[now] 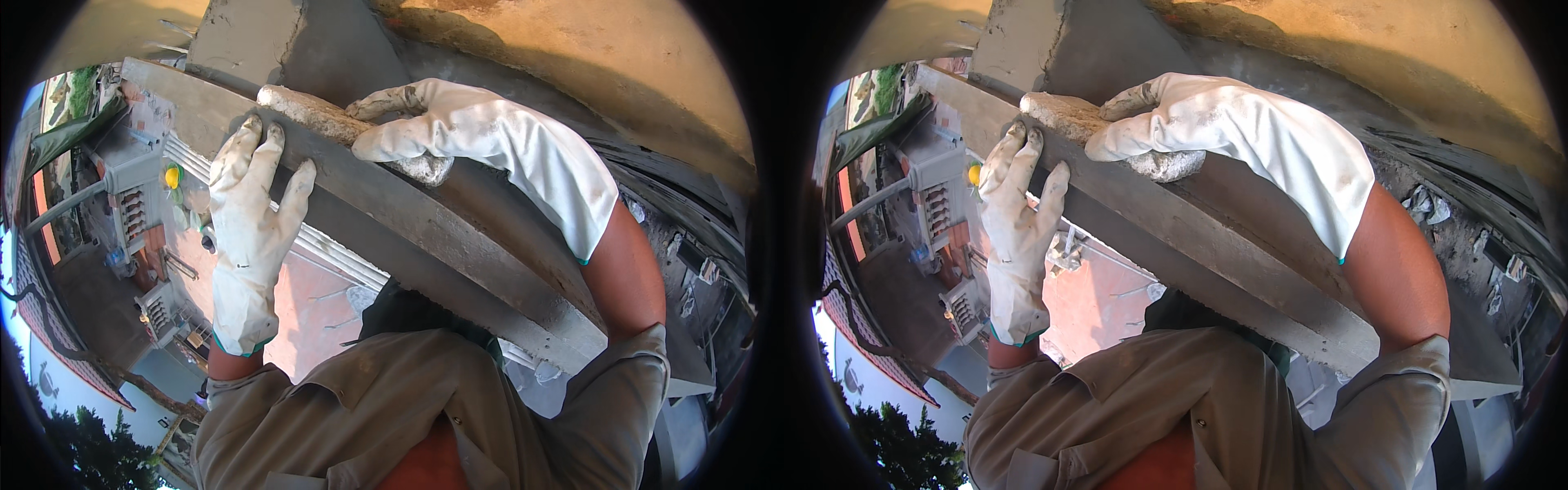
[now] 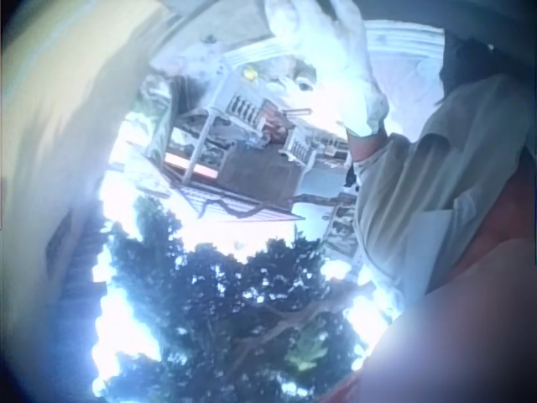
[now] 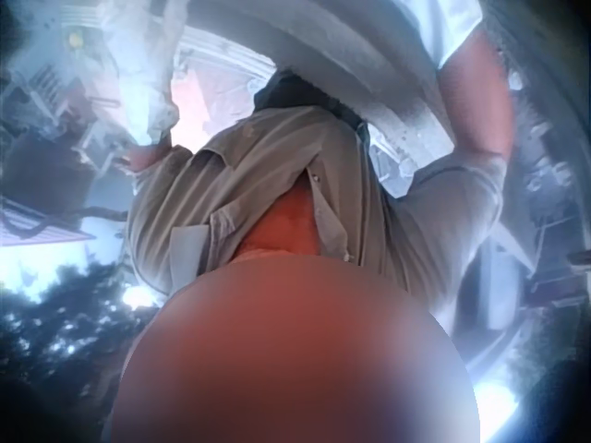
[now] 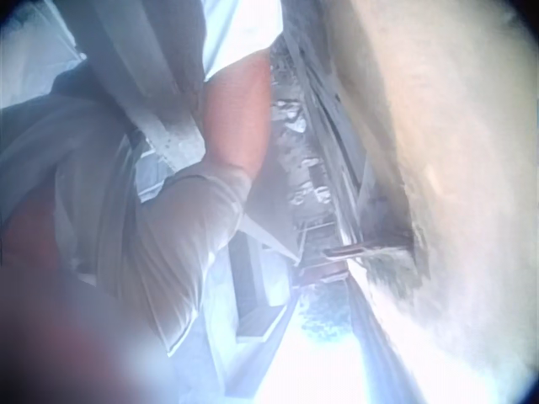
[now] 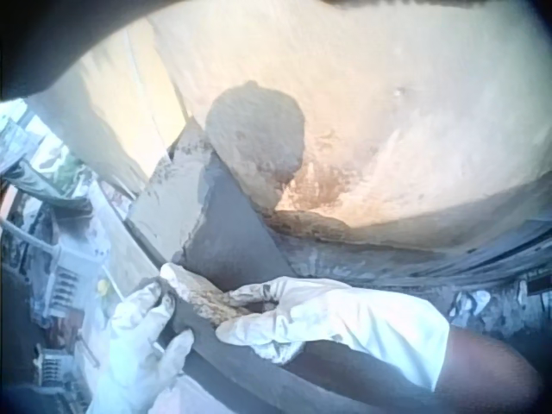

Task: The person smooths a wet concrete ledge using a wooden float and a trowel. They repeatedly apply and level the concrete along the edge, then refine the surface with a trowel.

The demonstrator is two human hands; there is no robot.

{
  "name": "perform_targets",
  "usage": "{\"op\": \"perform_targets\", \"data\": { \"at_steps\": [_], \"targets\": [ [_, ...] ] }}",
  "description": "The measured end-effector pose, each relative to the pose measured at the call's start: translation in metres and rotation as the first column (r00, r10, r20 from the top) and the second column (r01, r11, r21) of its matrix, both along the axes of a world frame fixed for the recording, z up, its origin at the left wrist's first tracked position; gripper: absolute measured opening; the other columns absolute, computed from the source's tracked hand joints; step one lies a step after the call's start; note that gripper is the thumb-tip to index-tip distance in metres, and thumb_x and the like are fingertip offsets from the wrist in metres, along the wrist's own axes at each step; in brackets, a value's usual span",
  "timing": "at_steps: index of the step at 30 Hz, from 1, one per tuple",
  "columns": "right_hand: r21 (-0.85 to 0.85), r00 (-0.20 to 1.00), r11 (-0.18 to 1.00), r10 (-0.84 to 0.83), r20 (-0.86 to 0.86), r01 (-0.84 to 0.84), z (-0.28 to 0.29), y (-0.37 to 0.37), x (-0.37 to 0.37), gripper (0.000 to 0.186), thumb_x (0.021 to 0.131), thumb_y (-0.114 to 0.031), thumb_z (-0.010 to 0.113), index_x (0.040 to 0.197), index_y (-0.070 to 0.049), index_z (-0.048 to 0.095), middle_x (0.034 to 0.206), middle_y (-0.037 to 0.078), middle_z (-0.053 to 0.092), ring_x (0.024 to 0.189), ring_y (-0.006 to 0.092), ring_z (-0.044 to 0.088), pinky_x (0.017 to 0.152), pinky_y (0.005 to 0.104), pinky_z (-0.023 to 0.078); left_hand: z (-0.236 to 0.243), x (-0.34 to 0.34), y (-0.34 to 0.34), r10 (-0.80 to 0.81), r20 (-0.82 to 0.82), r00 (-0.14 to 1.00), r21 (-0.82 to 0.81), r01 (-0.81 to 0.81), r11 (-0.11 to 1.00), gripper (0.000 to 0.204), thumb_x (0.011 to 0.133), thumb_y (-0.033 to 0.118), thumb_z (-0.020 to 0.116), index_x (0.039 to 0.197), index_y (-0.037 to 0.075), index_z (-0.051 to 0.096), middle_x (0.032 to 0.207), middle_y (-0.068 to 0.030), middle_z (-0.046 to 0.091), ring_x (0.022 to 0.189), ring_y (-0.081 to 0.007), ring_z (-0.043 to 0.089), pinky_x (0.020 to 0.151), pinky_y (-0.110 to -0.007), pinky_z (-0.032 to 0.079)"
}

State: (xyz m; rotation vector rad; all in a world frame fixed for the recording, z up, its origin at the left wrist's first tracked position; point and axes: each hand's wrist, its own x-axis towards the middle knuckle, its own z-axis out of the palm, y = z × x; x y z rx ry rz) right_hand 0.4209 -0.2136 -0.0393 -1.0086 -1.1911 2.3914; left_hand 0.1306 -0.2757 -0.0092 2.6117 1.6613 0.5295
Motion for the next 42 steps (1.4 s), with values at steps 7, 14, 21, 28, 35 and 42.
{"op": "perform_targets", "data": {
  "at_steps": [7,14,21,28,35,42],
  "targets": [
    [-0.010,0.995,1.000,0.001,0.097,0.000,0.017,-0.002,-0.005,0.072,0.089,-0.041,0.091,0.146,-0.005,0.066,0.084,0.001,0.070,0.072,0.0084,0.062,0.063,0.0264,0.052,0.001,0.000,-0.002,-0.004,-0.016,1.000,0.004,0.004,1.000,0.053,0.085,0.018,0.089,0.131,-0.001,0.073,0.136,-0.0276,0.067,0.131,-0.0455,0.061,0.113,-0.050,0.047],
    [0.097,0.995,0.995,-0.006,0.096,-0.003,0.003,0.003,-0.013,0.076,0.085,-0.045,0.093,0.142,-0.002,0.069,0.096,0.003,0.078,0.082,0.0124,0.069,0.072,0.0305,0.058,0.002,0.002,-0.003,0.016,-0.018,1.000,-0.005,-0.016,1.000,0.053,0.086,0.018,0.088,0.133,-0.001,0.072,0.137,-0.0271,0.067,0.132,-0.0446,0.061,0.113,-0.050,0.046],
    [0.125,0.999,0.992,-0.026,-0.029,0.029,-0.008,0.003,-0.003,0.081,0.085,-0.048,0.091,0.147,-0.001,0.065,0.093,0.006,0.075,0.080,0.0109,0.069,0.071,0.0294,0.057,0.000,0.000,-0.002,0.015,0.002,1.000,-0.023,-0.015,1.000,0.053,0.087,0.018,0.088,0.134,0.000,0.072,0.140,-0.0267,0.065,0.133,-0.0436,0.060,0.114,-0.050,0.045],
    [0.018,0.942,0.999,-0.045,0.333,0.041,0.002,-0.007,-0.009,0.089,0.084,-0.044,0.094,0.149,0.005,0.058,0.084,0.005,0.073,0.069,0.0134,0.068,0.065,0.0283,0.057,-0.001,0.002,-0.004,0.038,-0.011,0.999,-0.025,-0.038,0.999,0.052,0.088,0.017,0.087,0.134,0.000,0.072,0.139,-0.0267,0.066,0.134,-0.0431,0.059,0.115,-0.049,0.045],
    [0.060,0.998,0.998,0.026,0.061,-0.029,0.008,-0.016,0.014,0.088,0.087,-0.037,0.093,0.155,0.000,0.052,0.083,0.007,0.072,0.069,0.0152,0.068,0.064,0.0298,0.057,0.006,0.008,-0.002,-0.003,0.005,1.000,-0.061,0.003,0.998,0.058,0.086,0.024,0.088,0.134,-0.003,0.071,0.140,-0.0305,0.065,0.134,-0.0469,0.059,0.116,-0.052,0.044],
    [-0.293,0.863,0.953,0.084,0.499,0.077,0.033,-0.089,0.080,0.088,0.083,-0.017,0.093,0.161,-0.007,0.051,0.097,0.010,0.079,0.066,0.0156,0.071,0.062,0.0304,0.061,0.005,0.008,-0.003,0.024,-0.059,0.998,-0.082,-0.029,0.996,0.064,0.086,0.032,0.087,0.136,-0.004,0.069,0.142,-0.0335,0.062,0.135,-0.0504,0.056,0.116,-0.055,0.043]
  ]
}}
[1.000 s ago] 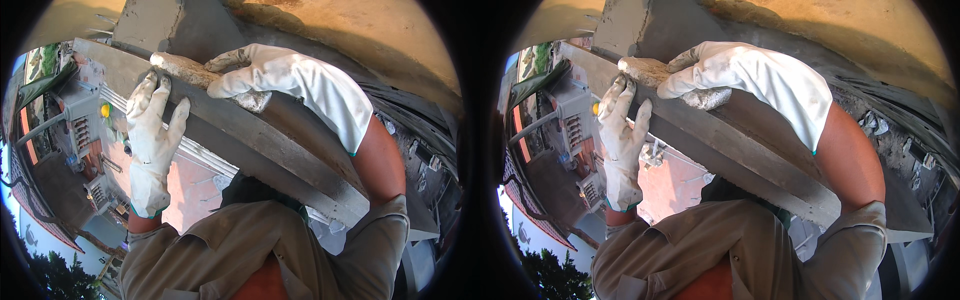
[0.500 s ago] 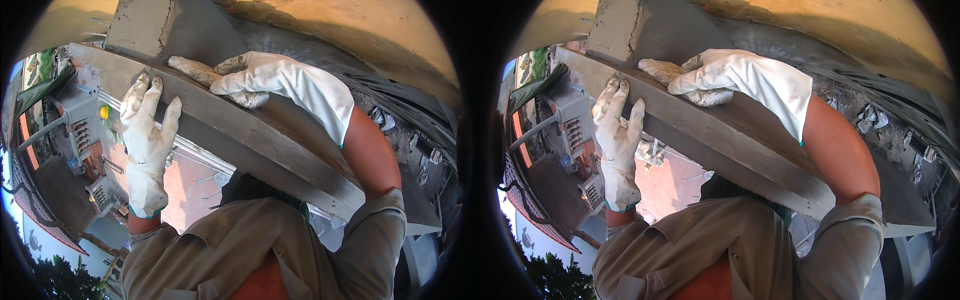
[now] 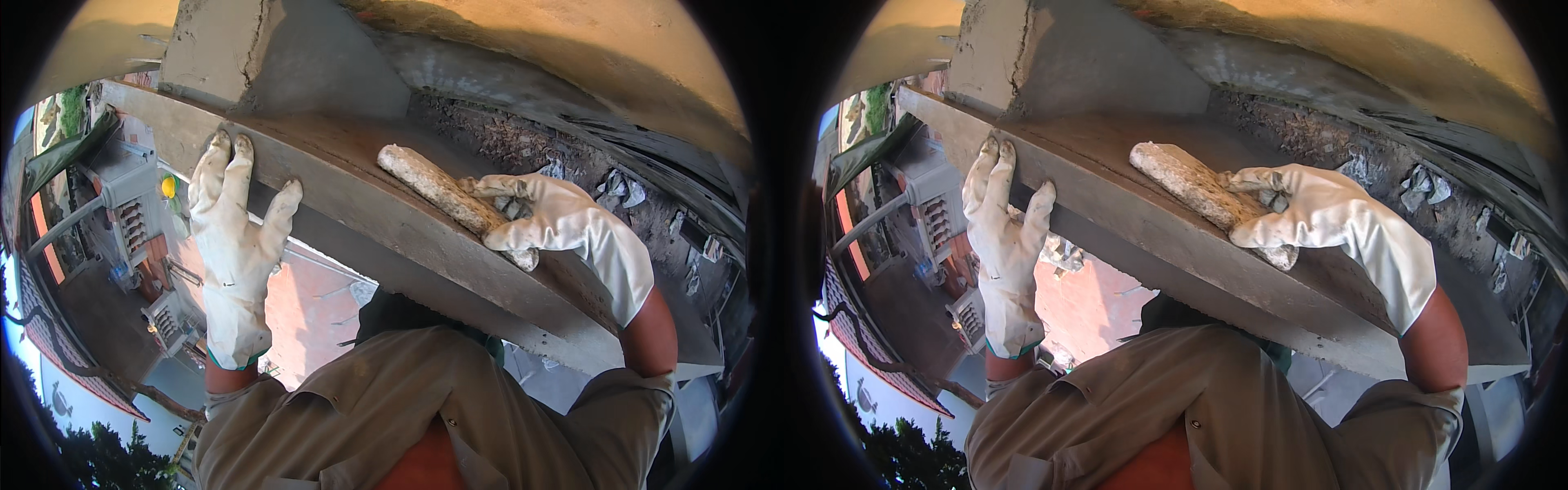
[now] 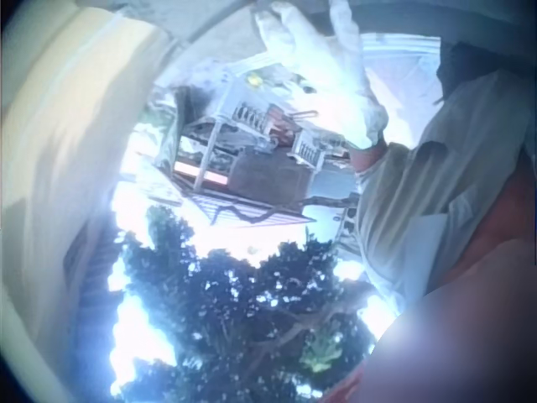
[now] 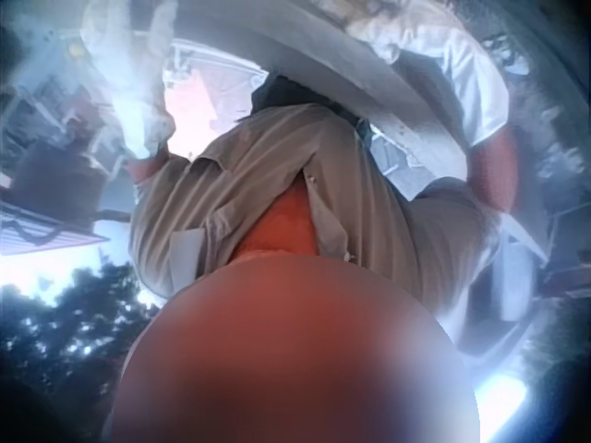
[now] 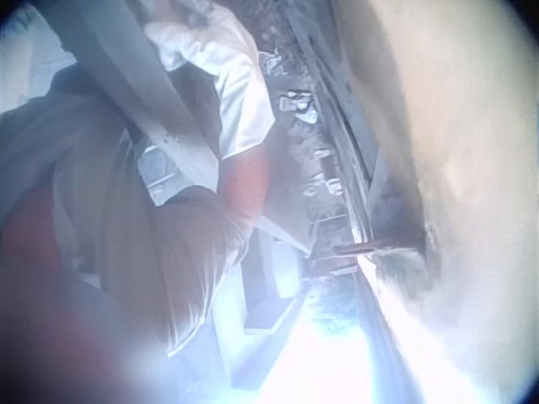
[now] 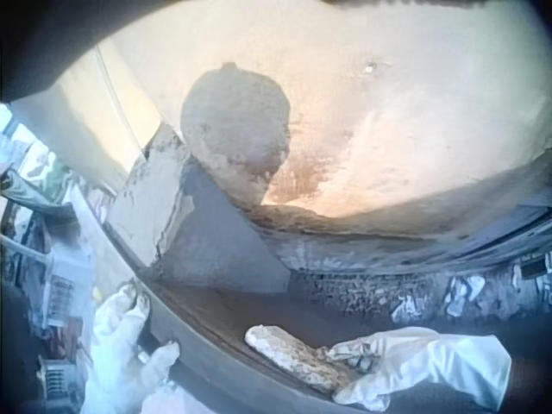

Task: The person smooths a wet concrete ledge using a wooden float and a trowel. They repeatedly apply and level the concrete along the edge, then refine the surface with a trowel.

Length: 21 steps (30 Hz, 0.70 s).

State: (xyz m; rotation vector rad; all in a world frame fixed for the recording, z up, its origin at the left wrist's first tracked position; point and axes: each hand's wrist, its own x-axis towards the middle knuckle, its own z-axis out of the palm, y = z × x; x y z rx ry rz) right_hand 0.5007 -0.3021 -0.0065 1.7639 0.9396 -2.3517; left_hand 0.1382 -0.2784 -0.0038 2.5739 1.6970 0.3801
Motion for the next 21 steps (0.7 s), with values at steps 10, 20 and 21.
{"op": "perform_targets", "data": {
  "at_steps": [10,20,21],
  "targets": [
    [0.261,0.956,0.965,0.062,-0.286,0.015,-0.024,0.034,-0.025,0.076,0.094,-0.019,0.087,0.159,-0.007,0.049,0.101,0.011,0.079,0.073,0.0194,0.071,0.064,0.0298,0.061,-0.002,-0.001,0.001,-0.054,0.025,0.998,-0.009,0.054,0.998,0.061,0.092,0.025,0.083,0.143,-0.004,0.065,0.148,-0.0279,0.060,0.139,-0.0443,0.054,0.119,-0.051,0.040],
    [-0.008,0.962,0.992,-0.121,-0.246,0.123,-0.032,0.025,-0.017,0.083,0.092,-0.018,0.086,0.162,0.000,0.045,0.080,0.010,0.074,0.065,0.0169,0.067,0.062,0.0319,0.058,-0.004,-0.001,0.005,-0.038,-0.011,0.999,-0.014,0.038,0.999,0.067,0.088,0.028,0.086,0.142,-0.005,0.065,0.146,-0.0307,0.060,0.137,-0.0474,0.054,0.118,-0.053,0.040],
    [0.078,0.939,0.991,-0.073,-0.337,0.105,-0.028,0.043,-0.035,0.085,0.093,-0.025,0.086,0.163,0.000,0.044,0.080,0.009,0.074,0.066,0.0164,0.067,0.064,0.0316,0.058,-0.004,0.000,0.005,-0.031,-0.016,0.999,-0.025,0.031,0.999,0.064,0.090,0.025,0.084,0.143,-0.005,0.064,0.147,-0.0293,0.060,0.139,-0.0461,0.054,0.119,-0.052,0.040]
  ]
}}
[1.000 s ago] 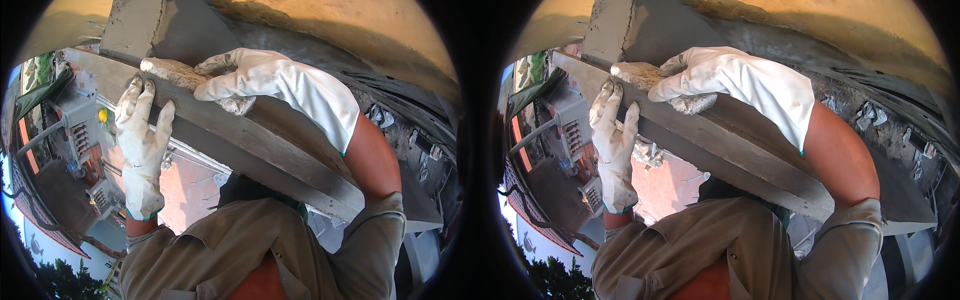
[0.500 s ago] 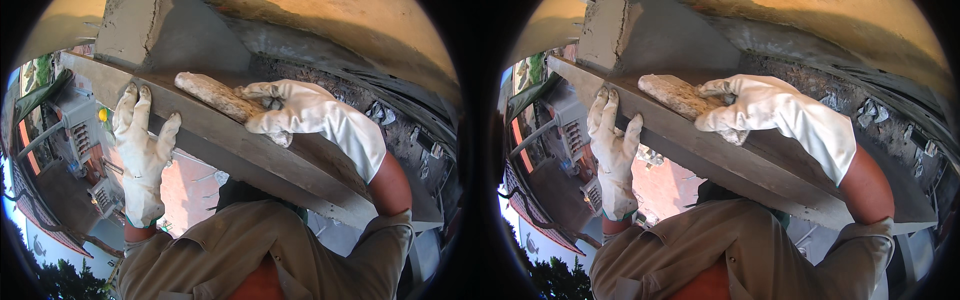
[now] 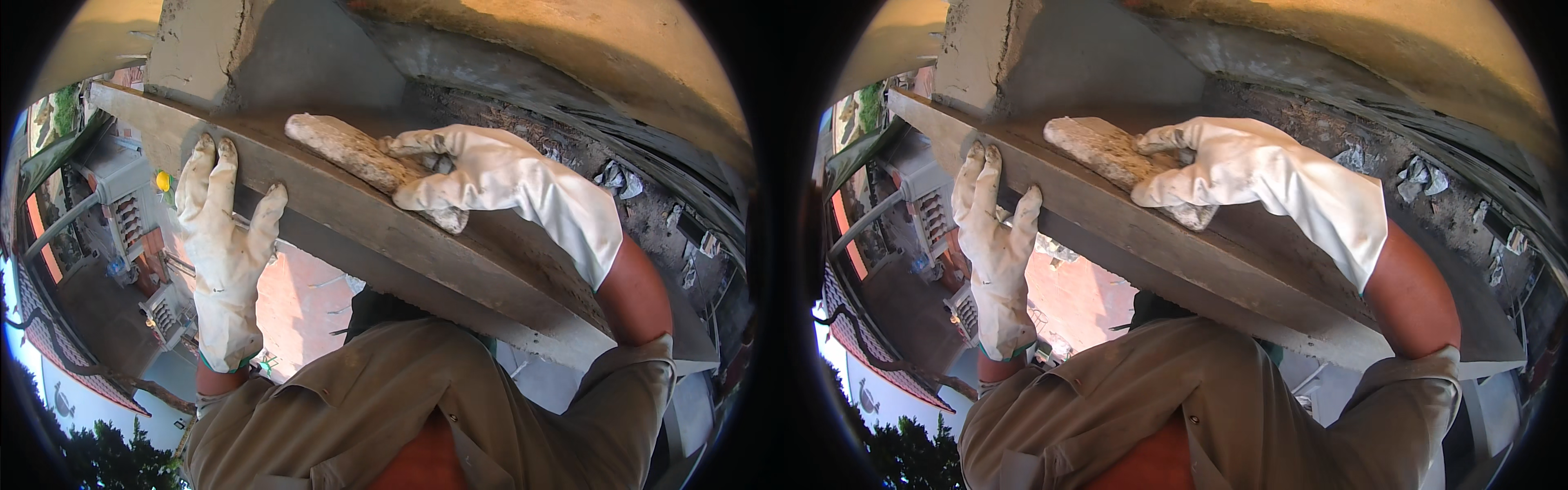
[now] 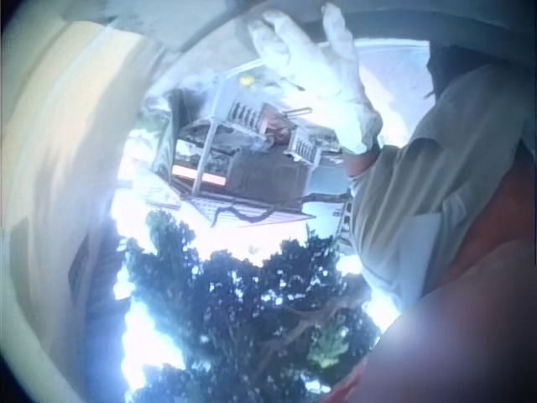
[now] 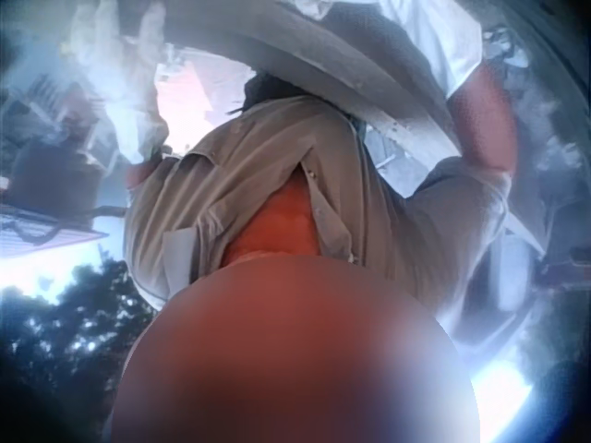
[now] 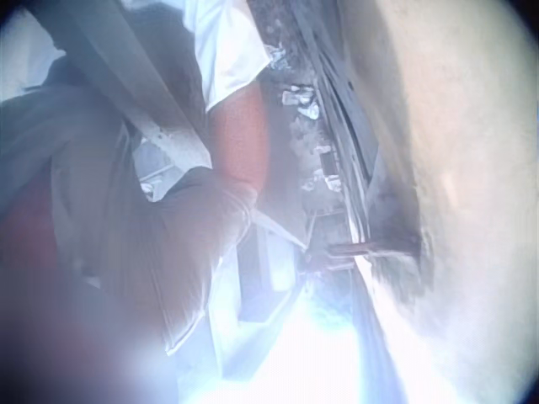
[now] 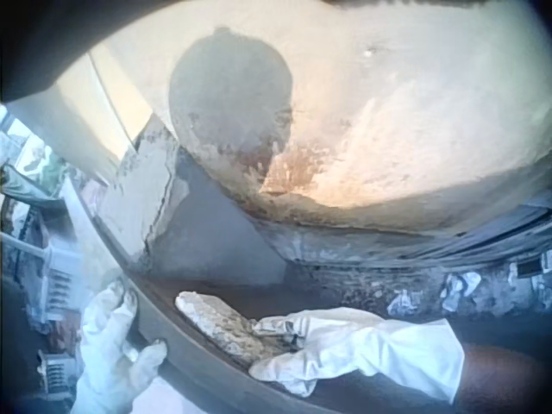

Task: The person smooths a wet concrete ledge using a wooden float and a trowel. They repeatedly apply and level the concrete along the edge, then refine the surface with a trowel.

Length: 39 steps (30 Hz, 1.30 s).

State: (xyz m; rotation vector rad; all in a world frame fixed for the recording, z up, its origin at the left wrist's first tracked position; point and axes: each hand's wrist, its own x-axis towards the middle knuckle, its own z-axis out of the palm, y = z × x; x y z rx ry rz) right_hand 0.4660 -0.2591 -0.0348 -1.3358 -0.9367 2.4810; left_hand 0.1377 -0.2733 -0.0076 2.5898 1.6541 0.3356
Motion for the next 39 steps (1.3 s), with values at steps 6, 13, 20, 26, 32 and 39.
{"op": "perform_targets", "data": {
  "at_steps": [6,13,20,26,32,39],
  "targets": [
    [-0.471,0.925,0.868,-0.297,-0.236,0.158,-0.016,-0.015,0.025,0.082,0.088,-0.023,0.092,0.156,-0.001,0.051,0.114,0.017,0.075,0.080,0.0191,0.075,0.076,0.0298,0.065,-0.001,0.004,0.001,-0.015,0.001,1.000,0.041,0.015,0.999,0.069,0.086,0.031,0.088,0.142,-0.004,0.065,0.145,-0.0301,0.060,0.136,-0.0482,0.054,0.117,-0.054,0.041],
    [-0.069,1.000,0.997,-0.028,0.008,0.028,-0.014,0.004,0.005,0.078,0.094,-0.019,0.085,0.158,0.001,0.046,0.086,0.010,0.074,0.068,0.0171,0.069,0.065,0.0335,0.060,-0.002,0.002,0.003,-0.004,-0.024,1.000,0.027,0.005,1.000,0.068,0.086,0.030,0.087,0.142,-0.004,0.065,0.144,-0.0301,0.061,0.136,-0.0482,0.055,0.117,-0.054,0.041],
    [-0.002,1.000,1.000,0.006,-0.024,-0.006,0.000,-0.026,0.028,0.084,0.087,-0.012,0.091,0.159,-0.002,0.049,0.097,0.013,0.079,0.067,0.0178,0.070,0.061,0.0316,0.061,-0.005,0.004,0.002,-0.061,0.070,0.996,0.029,0.059,0.998,0.060,0.094,0.023,0.085,0.144,-0.003,0.065,0.148,-0.0266,0.061,0.139,-0.0436,0.055,0.116,-0.051,0.044],
    [-0.402,0.943,0.892,-0.071,0.325,0.206,0.027,-0.128,0.142,0.068,0.093,-0.002,0.079,0.155,-0.002,0.053,0.099,0.017,0.077,0.069,0.0214,0.072,0.056,0.0341,0.059,-0.006,0.005,0.001,-0.055,0.079,0.995,0.020,0.054,0.998,0.057,0.094,0.018,0.084,0.143,-0.005,0.066,0.146,-0.0258,0.062,0.140,-0.0417,0.055,0.116,-0.050,0.044],
    [-0.335,0.850,0.927,0.037,0.525,0.167,0.050,-0.164,0.167,0.071,0.087,0.002,0.083,0.154,-0.003,0.058,0.086,0.011,0.076,0.064,0.0173,0.068,0.055,0.0340,0.058,-0.008,0.003,0.000,-0.097,0.097,0.991,0.048,0.093,0.994,0.055,0.094,0.016,0.084,0.142,-0.005,0.066,0.146,-0.0263,0.062,0.140,-0.0418,0.055,0.118,-0.050,0.042],
    [0.139,0.999,0.990,-0.014,0.043,0.008,0.059,-0.097,0.098,0.079,0.089,-0.014,0.090,0.158,-0.008,0.053,0.098,0.013,0.079,0.070,0.0178,0.072,0.057,0.0315,0.058,-0.009,-0.002,0.003,-0.070,0.030,0.997,0.038,0.069,0.997,0.051,0.101,0.023,0.079,0.141,-0.004,0.066,0.146,-0.0258,0.064,0.138,-0.0410,0.058,0.118,-0.048,0.043]
  ]
}}
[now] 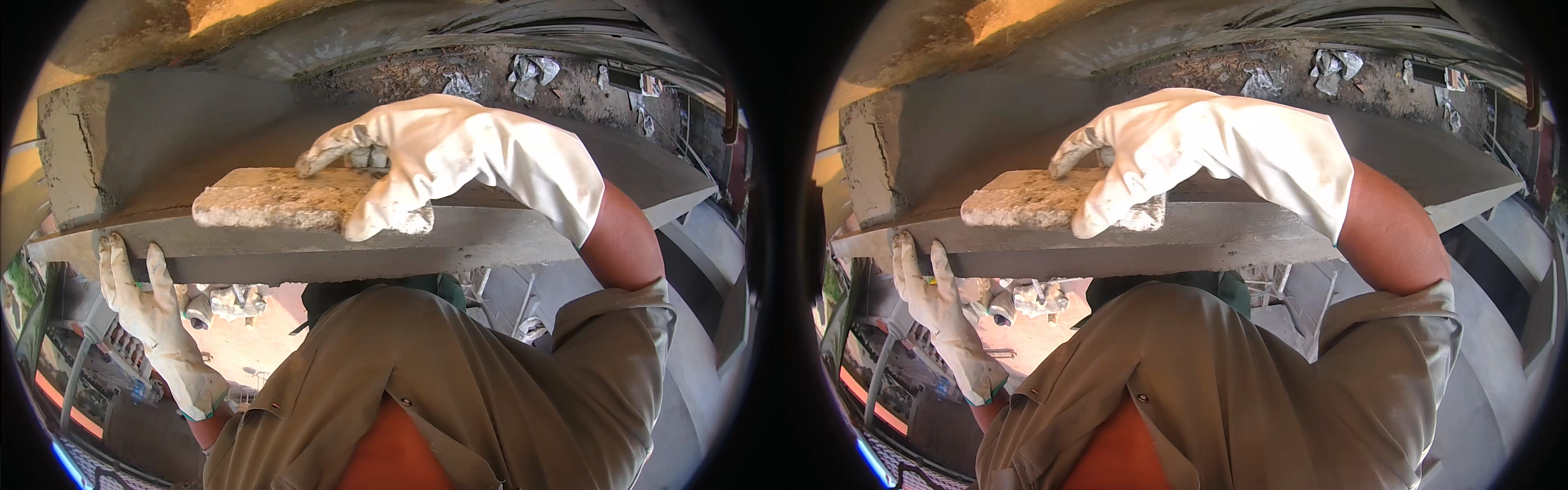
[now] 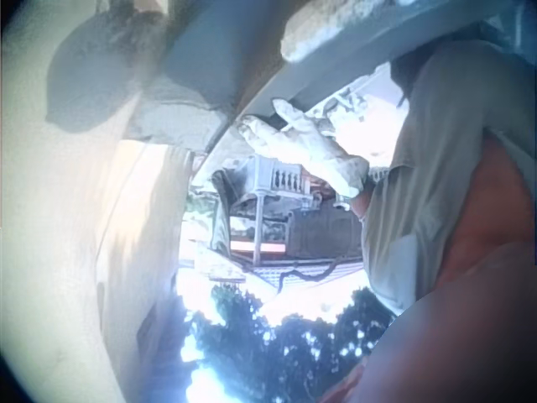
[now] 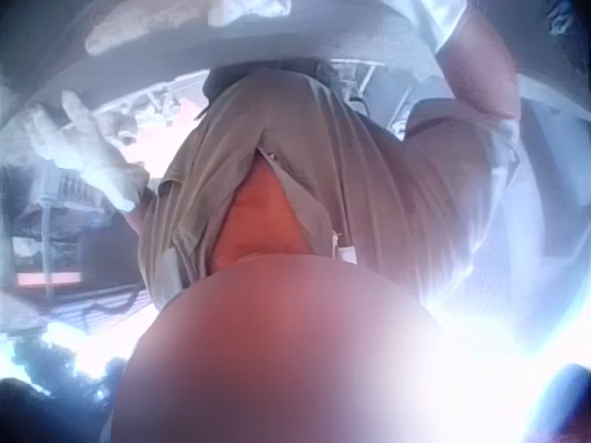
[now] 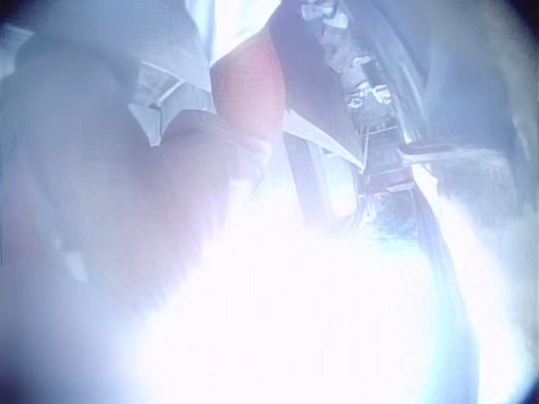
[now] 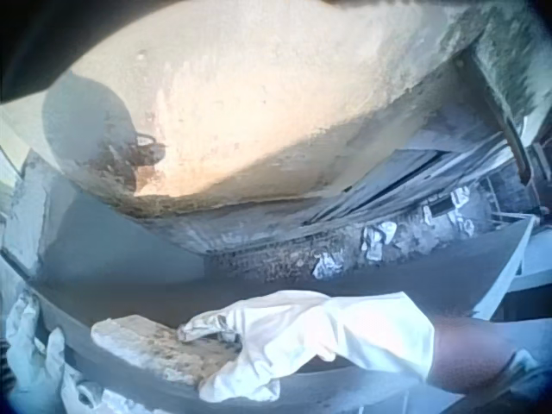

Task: The person smooths a wet concrete ledge using a wooden float and a trowel. They repeatedly apply and level the concrete along the edge, then refine the surface with a trowel.

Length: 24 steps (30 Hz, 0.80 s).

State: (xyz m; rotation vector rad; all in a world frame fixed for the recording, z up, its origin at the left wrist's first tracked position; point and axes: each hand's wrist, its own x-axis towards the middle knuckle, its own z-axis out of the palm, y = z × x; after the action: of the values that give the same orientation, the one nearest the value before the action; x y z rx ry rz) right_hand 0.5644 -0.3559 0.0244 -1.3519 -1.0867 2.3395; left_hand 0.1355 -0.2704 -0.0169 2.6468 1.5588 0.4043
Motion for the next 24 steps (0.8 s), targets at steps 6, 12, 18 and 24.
{"op": "perform_targets", "data": {
  "at_steps": [6,12,18,24],
  "targets": [
    [0.065,0.940,0.939,-0.332,-0.081,0.338,0.037,-0.042,0.036,0.076,0.088,-0.013,0.089,0.154,-0.003,0.054,0.108,0.013,0.074,0.071,0.0140,0.070,0.059,0.0308,0.061,-0.002,-0.008,0.006,-0.036,-0.048,0.998,0.056,0.039,0.998,0.051,0.101,0.025,0.079,0.142,-0.002,0.066,0.143,-0.0255,0.065,0.136,-0.0392,0.059,0.115,-0.047,0.047],
    [0.303,0.482,0.413,-0.851,-0.207,0.859,0.100,-0.215,0.077,0.079,0.089,-0.020,0.089,0.155,0.000,0.052,0.126,0.015,0.069,0.091,0.0163,0.069,0.077,0.0312,0.061,0.052,0.044,0.006,-0.185,0.361,0.914,0.217,0.110,0.970,0.032,0.107,0.011,0.069,0.133,-0.008,0.070,0.136,-0.0209,0.072,0.117,-0.0280,0.072,0.105,-0.038,0.055],
    [0.219,-0.243,-0.324,-0.913,-0.328,0.920,0.103,-0.378,0.012,0.083,0.087,-0.023,0.090,0.157,0.000,0.051,0.136,0.015,0.067,0.108,0.0186,0.068,0.091,0.0335,0.058,0.086,0.163,-0.088,-0.240,0.886,0.398,-0.140,0.721,0.678,0.054,0.115,0.038,0.049,0.135,-0.010,0.066,0.125,-0.0272,0.073,0.106,-0.0320,0.075,0.091,-0.037,0.061],
    [-0.090,-0.595,-0.604,-0.729,-0.339,0.792,0.042,-0.461,-0.072,0.088,0.085,-0.026,0.091,0.158,0.001,0.049,0.146,0.016,0.064,0.125,0.0209,0.066,0.106,0.0358,0.056,0.073,0.282,-0.220,-0.672,0.729,0.132,-0.210,0.977,-0.036,0.057,0.101,0.036,0.071,0.141,-0.003,0.063,0.133,-0.0224,0.070,0.110,-0.0296,0.072,0.094,-0.039,0.059]
  ]
}}
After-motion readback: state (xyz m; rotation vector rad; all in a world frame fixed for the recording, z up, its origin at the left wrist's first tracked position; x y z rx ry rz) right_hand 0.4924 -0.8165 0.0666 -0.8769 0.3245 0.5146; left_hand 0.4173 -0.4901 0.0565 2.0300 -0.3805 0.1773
